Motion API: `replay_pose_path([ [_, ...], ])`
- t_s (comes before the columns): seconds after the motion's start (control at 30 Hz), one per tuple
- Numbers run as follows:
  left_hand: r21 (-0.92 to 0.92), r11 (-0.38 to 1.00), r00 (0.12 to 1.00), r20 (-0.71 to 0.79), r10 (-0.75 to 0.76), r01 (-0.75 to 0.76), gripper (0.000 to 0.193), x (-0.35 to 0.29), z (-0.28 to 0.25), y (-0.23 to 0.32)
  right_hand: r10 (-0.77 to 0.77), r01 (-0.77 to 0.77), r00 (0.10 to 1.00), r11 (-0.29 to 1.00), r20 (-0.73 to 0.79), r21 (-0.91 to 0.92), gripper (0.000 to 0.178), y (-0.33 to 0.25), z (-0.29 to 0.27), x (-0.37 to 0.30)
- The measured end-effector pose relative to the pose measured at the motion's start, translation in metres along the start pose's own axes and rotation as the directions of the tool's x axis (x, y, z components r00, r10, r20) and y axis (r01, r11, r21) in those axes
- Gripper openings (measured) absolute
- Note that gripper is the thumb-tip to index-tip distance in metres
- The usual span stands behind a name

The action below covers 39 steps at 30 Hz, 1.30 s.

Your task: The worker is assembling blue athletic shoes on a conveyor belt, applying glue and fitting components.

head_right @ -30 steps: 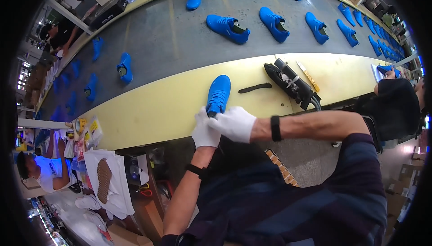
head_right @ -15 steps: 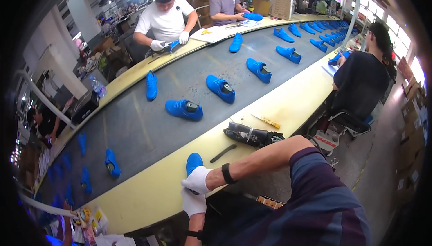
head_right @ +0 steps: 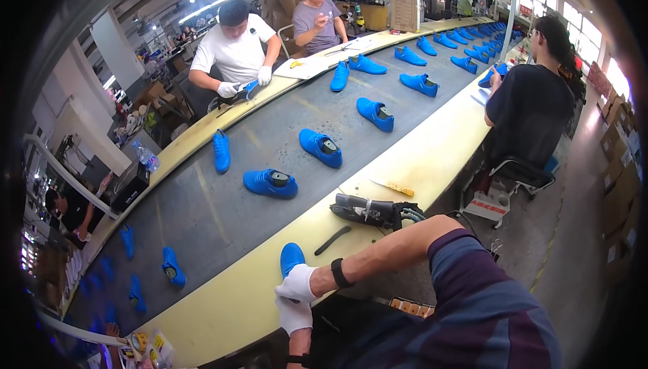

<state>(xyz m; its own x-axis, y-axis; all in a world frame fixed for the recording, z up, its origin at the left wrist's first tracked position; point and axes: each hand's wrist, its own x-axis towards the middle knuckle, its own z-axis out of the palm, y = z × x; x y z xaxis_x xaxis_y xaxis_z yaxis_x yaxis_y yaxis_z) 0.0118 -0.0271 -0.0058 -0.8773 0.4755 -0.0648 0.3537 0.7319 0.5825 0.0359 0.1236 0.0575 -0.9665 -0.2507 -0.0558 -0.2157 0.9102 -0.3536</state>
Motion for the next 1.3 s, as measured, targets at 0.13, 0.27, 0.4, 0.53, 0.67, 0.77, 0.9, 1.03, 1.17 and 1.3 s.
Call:
replay_pose_path([
  [0.13, -0.142, 0.982, 0.982, 0.12, 0.145, -0.127, 0.051, -0.009, -0.007, -0.024, 0.026, -0.025, 1.0, 0.999, -0.011, 0.036, 0.022, -0.004, -0.002, -0.013],
  [0.27, -0.599, 0.641, 0.844, 0.514, -0.153, 0.48, 0.071, -0.046, -0.007, -0.083, 0.033, -0.035, 0.999, 0.996, 0.026, 0.079, 0.029, -0.012, -0.004, -0.028],
  [0.4, -0.56, -0.06, 0.555, 0.828, -0.081, 0.826, 0.105, -0.048, 0.01, -0.071, -0.004, 0.002, 1.0, 0.994, 0.025, 0.108, 0.029, -0.015, -0.001, -0.032],
  [0.53, -0.488, -0.273, 0.531, 0.84, 0.111, 0.829, 0.105, -0.034, 0.058, -0.099, -0.087, 0.082, 0.995, 0.993, 0.057, 0.081, 0.028, -0.022, 0.007, -0.034],
  [0.67, -0.461, -0.295, 0.541, 0.778, 0.319, 0.837, 0.098, -0.041, 0.039, -0.074, -0.014, 0.042, 0.986, 0.984, -0.163, 0.171, 0.026, -0.007, -0.028, -0.076],
  [0.77, -0.42, -0.384, 0.566, 0.675, 0.474, 0.822, 0.096, -0.049, 0.019, -0.055, 0.116, -0.138, 0.885, 0.99, -0.452, -0.016, 0.021, 0.065, -0.044, -0.094],
  [0.9, -0.47, -0.308, 0.561, 0.66, 0.5, 0.827, 0.094, -0.036, 0.01, -0.032, 0.255, -0.591, 0.535, 0.794, -0.806, -0.141, 0.025, 0.14, -0.06, -0.128],
  [1.03, -0.461, -0.319, 0.56, 0.669, 0.488, 0.828, 0.087, -0.021, -0.013, 0.01, 0.606, -0.615, 0.57, 0.762, -0.556, 0.2, 0.031, 0.172, -0.041, -0.147],
  [1.17, -0.503, -0.357, 0.615, 0.683, 0.394, 0.787, 0.09, -0.006, -0.029, 0.034, 0.664, -0.622, 0.639, 0.743, -0.389, 0.247, 0.042, 0.161, -0.063, -0.145],
  [1.3, -0.534, -0.295, 0.609, 0.721, 0.329, 0.792, 0.082, 0.019, -0.041, 0.068, 0.671, -0.553, 0.652, 0.739, -0.352, 0.385, 0.045, 0.127, -0.064, -0.165],
])
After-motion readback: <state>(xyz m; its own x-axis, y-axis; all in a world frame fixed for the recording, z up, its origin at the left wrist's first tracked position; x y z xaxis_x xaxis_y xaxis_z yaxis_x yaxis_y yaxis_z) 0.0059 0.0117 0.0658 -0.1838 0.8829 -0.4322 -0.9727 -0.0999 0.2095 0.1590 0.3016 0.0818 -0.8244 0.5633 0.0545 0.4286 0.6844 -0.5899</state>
